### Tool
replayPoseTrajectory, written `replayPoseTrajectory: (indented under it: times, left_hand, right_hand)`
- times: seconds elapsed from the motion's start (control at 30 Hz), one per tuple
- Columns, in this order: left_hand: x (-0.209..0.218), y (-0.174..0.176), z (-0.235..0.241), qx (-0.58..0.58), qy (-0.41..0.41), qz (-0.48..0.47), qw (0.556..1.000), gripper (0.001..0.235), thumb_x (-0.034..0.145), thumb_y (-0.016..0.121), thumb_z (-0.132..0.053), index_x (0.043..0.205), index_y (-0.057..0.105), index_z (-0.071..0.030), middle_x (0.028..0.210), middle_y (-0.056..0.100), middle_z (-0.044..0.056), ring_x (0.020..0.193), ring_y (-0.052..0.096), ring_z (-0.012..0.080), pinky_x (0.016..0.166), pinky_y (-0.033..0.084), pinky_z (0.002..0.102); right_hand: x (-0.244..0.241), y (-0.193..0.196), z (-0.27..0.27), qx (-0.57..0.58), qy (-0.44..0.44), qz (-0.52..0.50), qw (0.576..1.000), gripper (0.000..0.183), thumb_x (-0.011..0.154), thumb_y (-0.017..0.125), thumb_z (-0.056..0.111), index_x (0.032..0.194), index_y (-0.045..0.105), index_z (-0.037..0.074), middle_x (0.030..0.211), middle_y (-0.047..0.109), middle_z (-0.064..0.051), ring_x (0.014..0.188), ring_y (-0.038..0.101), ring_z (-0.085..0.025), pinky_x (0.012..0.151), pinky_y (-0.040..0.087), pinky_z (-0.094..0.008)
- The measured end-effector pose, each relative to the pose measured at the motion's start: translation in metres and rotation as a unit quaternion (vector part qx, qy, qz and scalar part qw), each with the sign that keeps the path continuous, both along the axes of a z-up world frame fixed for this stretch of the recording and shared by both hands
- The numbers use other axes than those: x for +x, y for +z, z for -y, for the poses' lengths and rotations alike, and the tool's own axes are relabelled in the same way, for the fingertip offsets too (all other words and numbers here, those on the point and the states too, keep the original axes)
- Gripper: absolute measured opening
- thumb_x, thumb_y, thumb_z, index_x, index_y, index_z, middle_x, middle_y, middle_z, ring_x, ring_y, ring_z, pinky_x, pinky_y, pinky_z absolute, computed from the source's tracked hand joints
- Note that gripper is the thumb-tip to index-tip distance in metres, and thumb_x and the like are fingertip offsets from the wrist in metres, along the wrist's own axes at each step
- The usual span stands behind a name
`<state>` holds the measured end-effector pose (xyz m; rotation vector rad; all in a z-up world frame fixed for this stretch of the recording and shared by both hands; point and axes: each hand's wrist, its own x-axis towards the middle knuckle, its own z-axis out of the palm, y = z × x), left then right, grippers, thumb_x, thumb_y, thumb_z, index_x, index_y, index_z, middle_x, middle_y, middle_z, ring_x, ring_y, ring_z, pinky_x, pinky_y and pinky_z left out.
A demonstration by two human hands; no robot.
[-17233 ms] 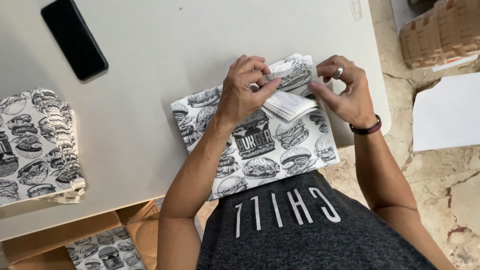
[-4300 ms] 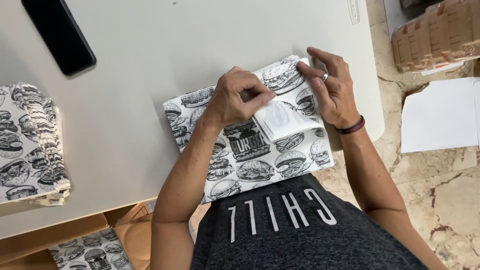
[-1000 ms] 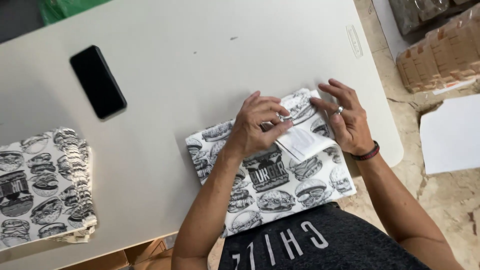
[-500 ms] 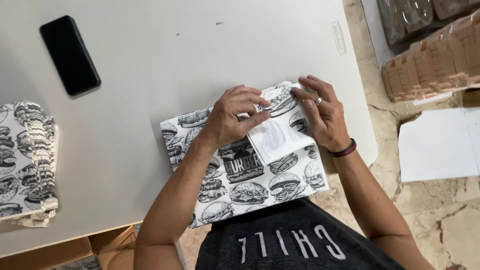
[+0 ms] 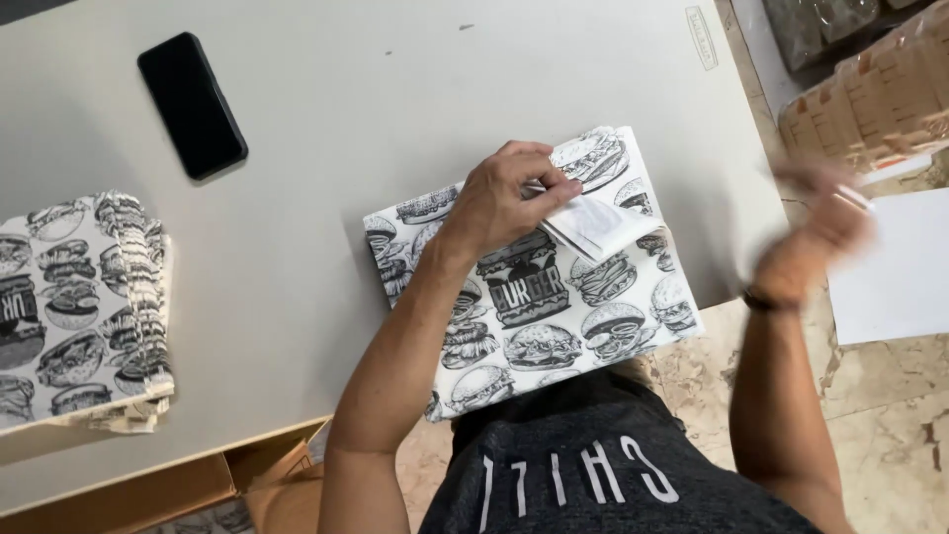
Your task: Folding printed paper sheets and stacking them neatly on a table
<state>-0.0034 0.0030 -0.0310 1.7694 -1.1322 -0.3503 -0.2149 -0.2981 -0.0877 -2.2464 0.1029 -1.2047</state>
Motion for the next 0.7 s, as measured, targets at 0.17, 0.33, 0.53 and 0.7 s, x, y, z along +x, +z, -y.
replayPoseTrajectory:
  times: [0.17, 0.33, 0.53, 0.7]
  left_hand:
    - [-0.004, 0.021, -0.005, 0.013, 0.017, -0.036, 0.999, 0.018, 0.094, 0.072, -0.03, 0.089, 0.072, -0.013, 0.099, 0.077, 0.007, 0.125, 0.062, 0.0327, 0.097, 0.054, 0.048]
    - [0.0, 0.024, -0.001, 0.01, 0.031, -0.082, 0.996, 0.026, 0.097, 0.072, -0.029, 0.077, 0.069, -0.013, 0.091, 0.077, 0.013, 0.12, 0.064, 0.0418, 0.106, 0.047, 0.06]
    - [0.008, 0.01, 0.006, -0.022, 0.08, 0.041, 0.996, 0.024, 0.087, 0.084, -0.028, 0.075, 0.07, -0.011, 0.091, 0.077, 0.006, 0.116, 0.068, 0.0346, 0.096, 0.053, 0.05]
    - [0.001, -0.006, 0.005, -0.03, 0.094, 0.025, 0.995, 0.022, 0.088, 0.083, -0.027, 0.074, 0.071, -0.017, 0.092, 0.078, -0.004, 0.114, 0.07, 0.0287, 0.094, 0.054, 0.044]
  right_hand:
    - [-0.129, -0.079, -0.04, 0.268, -0.292, -0.266, 0.879, 0.043, 0.116, 0.036, 0.024, 0.081, 0.054, 0.007, 0.066, 0.055, -0.007, 0.056, 0.048, -0.017, 0.065, 0.049, -0.03]
    - [-0.138, -0.197, -0.04, 0.323, -0.255, -0.566, 0.715, 0.02, 0.112, 0.047, 0.006, 0.098, 0.06, 0.002, 0.081, 0.065, -0.011, 0.069, 0.057, -0.019, 0.06, 0.049, -0.028]
    - [-0.115, -0.239, -0.028, 0.375, -0.241, -0.593, 0.671, 0.016, 0.108, 0.053, 0.015, 0.107, 0.061, 0.001, 0.091, 0.067, -0.013, 0.077, 0.06, -0.022, 0.063, 0.051, -0.032]
    - [-0.119, -0.253, -0.05, 0.422, -0.204, -0.609, 0.64, 0.024, 0.104, 0.058, 0.022, 0.114, 0.063, 0.001, 0.1, 0.068, -0.015, 0.085, 0.062, -0.025, 0.066, 0.053, -0.035]
